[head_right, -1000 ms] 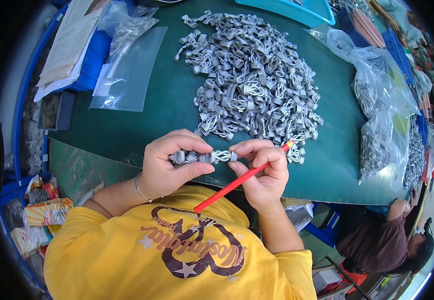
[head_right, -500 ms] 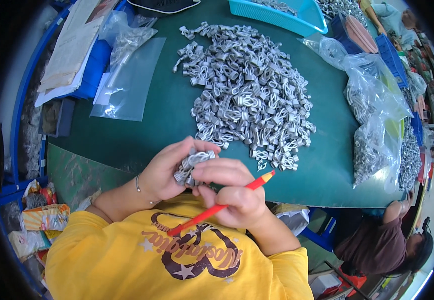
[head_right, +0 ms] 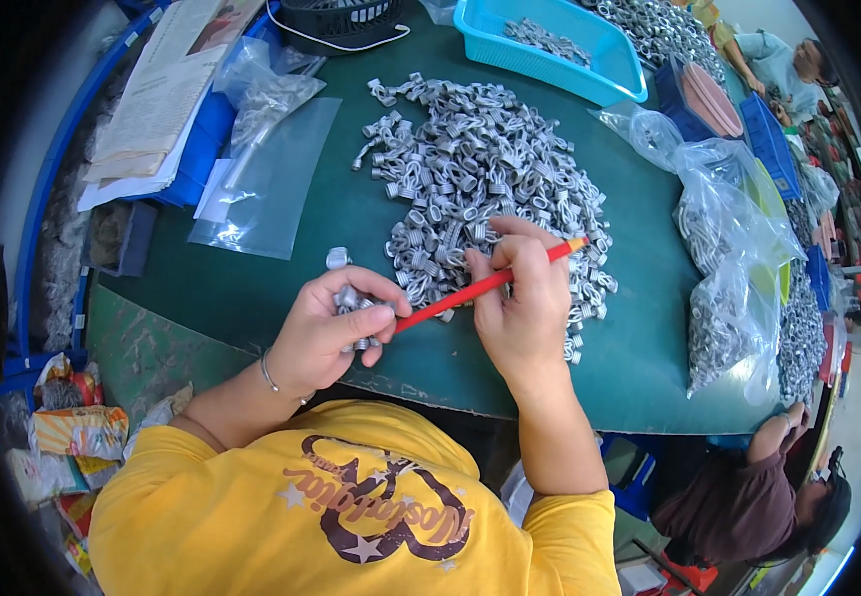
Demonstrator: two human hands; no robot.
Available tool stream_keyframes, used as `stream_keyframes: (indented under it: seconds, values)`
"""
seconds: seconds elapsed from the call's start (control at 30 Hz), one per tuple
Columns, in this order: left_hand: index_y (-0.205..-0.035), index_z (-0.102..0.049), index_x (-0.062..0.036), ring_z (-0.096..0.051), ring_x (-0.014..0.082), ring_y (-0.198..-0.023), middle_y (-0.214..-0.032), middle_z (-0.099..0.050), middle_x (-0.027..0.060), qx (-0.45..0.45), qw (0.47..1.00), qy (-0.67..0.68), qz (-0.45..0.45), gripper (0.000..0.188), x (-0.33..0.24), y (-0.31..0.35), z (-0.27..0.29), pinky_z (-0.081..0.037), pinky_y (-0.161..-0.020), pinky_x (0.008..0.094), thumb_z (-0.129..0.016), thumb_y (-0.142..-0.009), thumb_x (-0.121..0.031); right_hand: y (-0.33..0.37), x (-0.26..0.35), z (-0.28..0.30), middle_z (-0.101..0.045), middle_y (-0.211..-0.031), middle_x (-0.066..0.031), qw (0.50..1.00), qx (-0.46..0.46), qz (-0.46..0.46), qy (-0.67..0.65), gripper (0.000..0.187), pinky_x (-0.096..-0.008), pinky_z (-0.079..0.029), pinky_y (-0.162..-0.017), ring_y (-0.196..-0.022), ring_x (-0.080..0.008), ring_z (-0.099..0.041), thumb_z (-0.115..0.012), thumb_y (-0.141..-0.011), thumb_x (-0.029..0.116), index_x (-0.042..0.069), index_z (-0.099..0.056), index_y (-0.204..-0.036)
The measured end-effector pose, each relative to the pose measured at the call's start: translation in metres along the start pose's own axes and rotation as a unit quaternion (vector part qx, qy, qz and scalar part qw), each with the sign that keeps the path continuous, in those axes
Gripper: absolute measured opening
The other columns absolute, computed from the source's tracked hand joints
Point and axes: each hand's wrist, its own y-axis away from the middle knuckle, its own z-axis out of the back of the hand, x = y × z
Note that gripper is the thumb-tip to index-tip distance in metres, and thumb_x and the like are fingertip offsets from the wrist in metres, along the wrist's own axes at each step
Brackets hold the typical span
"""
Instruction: The person assembles small metal components by hand, picking them up from a pile and joining them together.
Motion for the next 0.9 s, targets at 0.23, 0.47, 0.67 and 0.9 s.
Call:
stream_keyframes:
  seconds: [0.23, 0.47, 0.67, 0.9]
  values:
    - [-0.088, -0.057, -0.0024, -0.046, 0.0053, -0.047, -0.076, -0.057, 0.0035, -0.161, 0.921, -0.294, -0.197, 0.020, -0.046, -0.011, 0.030, -0.034, -0.038, 0.0165, -0.067, -0.071, 0.002, -0.003, 0.004, 0.000, -0.062, -0.086, -0.0143, 1.000, -0.020, -0.010, -0.009, 0.026, -0.0307, -0.043, -0.065, -0.074, -0.0241, -0.055, -0.067, -0.066, -0.006, 0.004, -0.044, -0.072]
    - [-0.095, -0.062, -0.0054, -0.055, 0.0241, -0.069, -0.077, -0.057, 0.0108, -0.101, 0.714, -0.657, -0.221, 0.031, -0.073, -0.038, 0.046, -0.045, -0.063, 0.0300, -0.072, -0.066, -0.008, -0.007, 0.001, -0.001, -0.060, -0.082, -0.0132, 0.997, 0.017, 0.058, 0.048, 0.029, -0.0341, -0.041, -0.068, -0.074, -0.0276, -0.054, -0.069, -0.061, -0.007, 0.004, -0.045, -0.074]
    - [-0.096, -0.061, -0.0050, -0.054, 0.0290, -0.077, -0.087, -0.052, 0.0118, 0.001, 0.692, -0.697, -0.187, 0.039, -0.059, -0.043, 0.055, -0.045, -0.069, 0.0342, -0.075, -0.060, -0.009, -0.001, -0.009, 0.006, -0.053, -0.073, -0.0084, 0.994, -0.086, 0.030, 0.060, 0.026, -0.0322, -0.041, -0.058, -0.067, -0.0259, -0.050, -0.068, -0.067, -0.005, 0.003, -0.045, -0.075]
    - [-0.077, -0.055, -0.0019, -0.054, 0.0308, -0.071, -0.083, -0.053, 0.0108, -0.036, 0.684, -0.686, -0.247, 0.026, -0.062, -0.048, 0.057, -0.045, -0.064, 0.0346, -0.074, -0.061, -0.008, 0.006, -0.018, 0.018, -0.051, -0.073, -0.0036, 0.956, -0.134, -0.156, -0.211, 0.018, -0.0194, -0.040, -0.051, -0.058, -0.0075, -0.046, -0.059, -0.080, -0.004, 0.003, -0.042, -0.078]
